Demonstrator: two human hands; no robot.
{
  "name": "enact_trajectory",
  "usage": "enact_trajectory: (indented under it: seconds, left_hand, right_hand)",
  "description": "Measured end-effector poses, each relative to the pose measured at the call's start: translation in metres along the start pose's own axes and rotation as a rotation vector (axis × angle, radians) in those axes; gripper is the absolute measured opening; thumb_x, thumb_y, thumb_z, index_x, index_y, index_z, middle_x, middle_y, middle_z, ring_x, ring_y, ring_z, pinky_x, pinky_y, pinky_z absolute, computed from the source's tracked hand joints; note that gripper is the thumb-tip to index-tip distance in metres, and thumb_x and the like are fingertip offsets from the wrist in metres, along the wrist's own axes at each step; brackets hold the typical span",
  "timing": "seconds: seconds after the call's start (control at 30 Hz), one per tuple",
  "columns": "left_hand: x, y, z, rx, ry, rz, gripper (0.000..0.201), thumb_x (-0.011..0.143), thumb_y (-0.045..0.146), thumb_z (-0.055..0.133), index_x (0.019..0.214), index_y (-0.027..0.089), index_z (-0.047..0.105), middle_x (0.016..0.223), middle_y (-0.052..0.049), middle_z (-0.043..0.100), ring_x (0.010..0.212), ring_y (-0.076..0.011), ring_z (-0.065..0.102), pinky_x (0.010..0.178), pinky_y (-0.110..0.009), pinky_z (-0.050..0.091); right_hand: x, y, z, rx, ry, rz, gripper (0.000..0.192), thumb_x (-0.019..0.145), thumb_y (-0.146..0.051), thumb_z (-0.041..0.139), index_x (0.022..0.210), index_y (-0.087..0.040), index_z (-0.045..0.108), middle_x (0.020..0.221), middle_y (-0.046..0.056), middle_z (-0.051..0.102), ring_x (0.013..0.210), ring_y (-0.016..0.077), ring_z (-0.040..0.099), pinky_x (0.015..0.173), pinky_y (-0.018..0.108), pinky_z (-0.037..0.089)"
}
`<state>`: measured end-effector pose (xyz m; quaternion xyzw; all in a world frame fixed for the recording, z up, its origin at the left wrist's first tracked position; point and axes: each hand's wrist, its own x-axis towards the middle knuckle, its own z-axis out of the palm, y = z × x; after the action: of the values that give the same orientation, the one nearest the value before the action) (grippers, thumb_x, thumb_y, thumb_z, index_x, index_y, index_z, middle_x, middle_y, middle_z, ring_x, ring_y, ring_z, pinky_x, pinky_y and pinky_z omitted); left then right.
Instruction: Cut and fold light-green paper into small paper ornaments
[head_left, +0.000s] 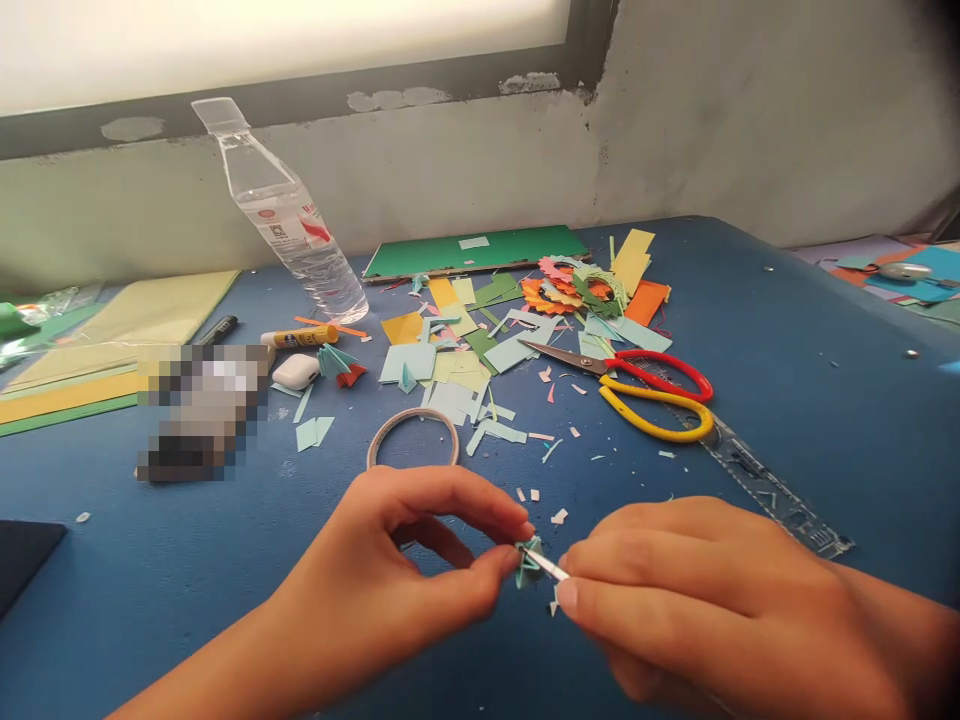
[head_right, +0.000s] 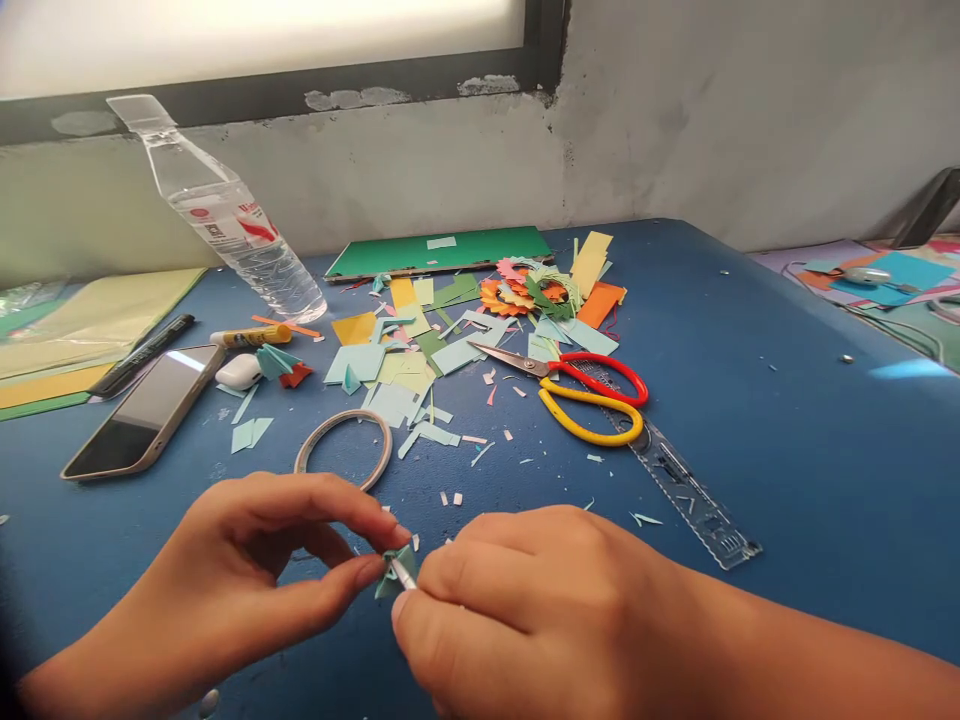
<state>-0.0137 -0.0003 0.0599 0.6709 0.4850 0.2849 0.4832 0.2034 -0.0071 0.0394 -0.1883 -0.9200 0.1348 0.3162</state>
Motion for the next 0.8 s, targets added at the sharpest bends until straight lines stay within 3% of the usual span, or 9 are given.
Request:
enact_trajectory:
  seconds: [0.17,0.27,0.4,0.57,0.8]
  left_hand:
    - [-0.004,-0.002,0.007,0.172,0.094,0.152,0.019,0.066,0.004,0.064,0.074,0.020,0.072,0.063,0.006,0.074,0.053,-0.0080,0.068,0.051,-0.007,0.052]
    - [-0.006,-0.005,0.011,0.347,0.157,0.262,0.017,0.067,0.005,0.064,0.074,0.020,0.071,0.062,0.005,0.074,0.051,-0.0095,0.068,0.054,-0.011,0.054]
    - [-0.008,-0.008,0.016,0.511,0.210,0.381,0.017,0.066,0.005,0.063,0.074,0.020,0.067,0.064,0.005,0.074,0.054,-0.0101,0.068,0.059,-0.013,0.053]
    - [-0.012,-0.010,0.018,0.559,0.229,0.381,0.018,0.065,0.004,0.062,0.072,0.021,0.062,0.063,0.007,0.072,0.054,-0.0079,0.067,0.059,-0.011,0.051]
    - [-0.015,-0.010,0.018,0.391,0.252,0.303,0.018,0.068,0.005,0.060,0.065,0.022,0.055,0.062,0.008,0.069,0.064,-0.0076,0.070,0.062,-0.008,0.051]
  right_hand:
    - [0.010,-0.002,-0.005,0.011,-0.114,0.053,0.033,0.098,-0.013,0.031,0.085,-0.014,0.062,0.064,0.000,0.062,0.058,0.0097,0.058,0.057,0.018,0.049]
    - [0.009,-0.001,0.001,0.083,-0.066,0.068,0.027,0.092,-0.008,0.038,0.079,-0.014,0.060,0.065,0.000,0.061,0.057,0.0093,0.057,0.055,0.017,0.049]
    - [-0.004,0.002,0.015,0.148,0.007,0.115,0.020,0.084,-0.003,0.048,0.073,-0.018,0.055,0.079,0.001,0.064,0.073,0.0104,0.062,0.068,0.018,0.051]
    - [-0.010,0.001,0.020,0.144,0.022,0.144,0.020,0.083,-0.003,0.050,0.071,-0.019,0.052,0.084,0.001,0.062,0.076,0.0099,0.061,0.071,0.017,0.050]
    - [0.002,-0.003,0.010,0.279,0.061,0.113,0.025,0.082,0.005,0.048,0.069,-0.017,0.050,0.068,-0.002,0.060,0.064,0.0078,0.057,0.065,0.015,0.048]
